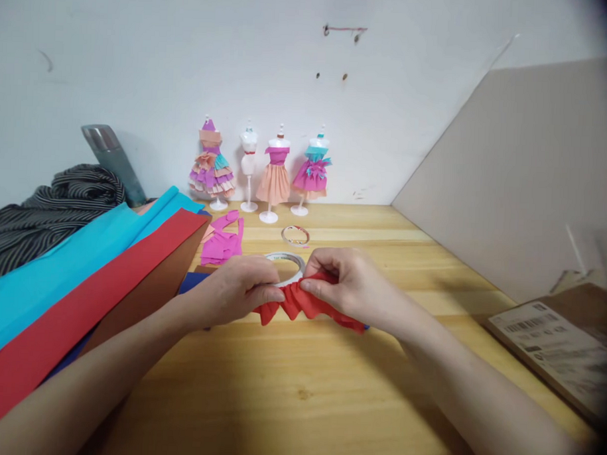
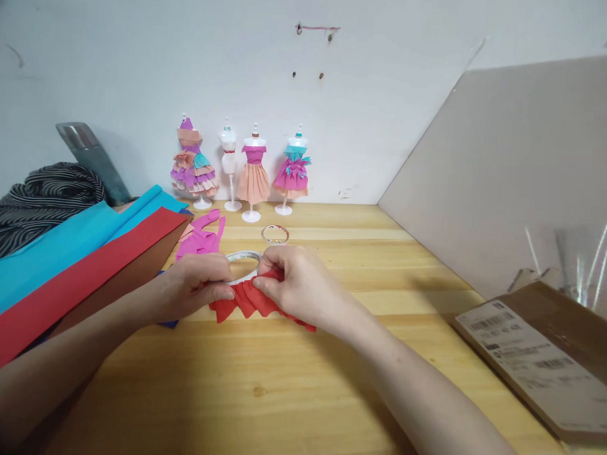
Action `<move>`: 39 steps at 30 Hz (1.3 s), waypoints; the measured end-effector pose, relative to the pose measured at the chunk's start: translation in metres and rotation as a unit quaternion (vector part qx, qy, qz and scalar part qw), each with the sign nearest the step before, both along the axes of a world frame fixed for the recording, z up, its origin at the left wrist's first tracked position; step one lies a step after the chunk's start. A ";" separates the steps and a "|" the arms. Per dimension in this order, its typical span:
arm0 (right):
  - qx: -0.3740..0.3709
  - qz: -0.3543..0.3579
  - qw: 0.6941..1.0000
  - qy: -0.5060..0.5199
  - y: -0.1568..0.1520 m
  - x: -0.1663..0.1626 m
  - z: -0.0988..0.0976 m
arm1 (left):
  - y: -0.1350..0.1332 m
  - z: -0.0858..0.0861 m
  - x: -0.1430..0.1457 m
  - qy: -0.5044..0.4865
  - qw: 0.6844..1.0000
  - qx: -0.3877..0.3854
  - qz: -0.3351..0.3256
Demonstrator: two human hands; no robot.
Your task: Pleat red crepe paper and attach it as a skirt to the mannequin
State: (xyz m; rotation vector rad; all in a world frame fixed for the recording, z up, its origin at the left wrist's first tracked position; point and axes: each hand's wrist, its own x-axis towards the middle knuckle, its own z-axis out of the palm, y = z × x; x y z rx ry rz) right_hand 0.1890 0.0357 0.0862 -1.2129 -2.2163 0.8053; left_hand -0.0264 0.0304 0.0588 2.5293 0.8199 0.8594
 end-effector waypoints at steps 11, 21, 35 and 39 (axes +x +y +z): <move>-0.002 0.001 1.000 0.010 0.000 0.001 0.000 | -0.001 0.002 0.001 -0.013 1.000 -0.005 -0.011; 0.014 0.009 1.000 0.018 -0.003 0.001 0.001 | 0.000 -0.001 0.000 -0.015 1.000 -0.014 -0.014; -0.008 -0.011 1.000 0.014 0.003 0.001 -0.008 | -0.006 0.001 0.002 -0.028 0.998 -0.048 -0.005; 0.000 -0.017 0.999 0.031 0.011 -0.001 -0.015 | -0.004 0.001 0.002 -0.049 0.998 -0.046 0.005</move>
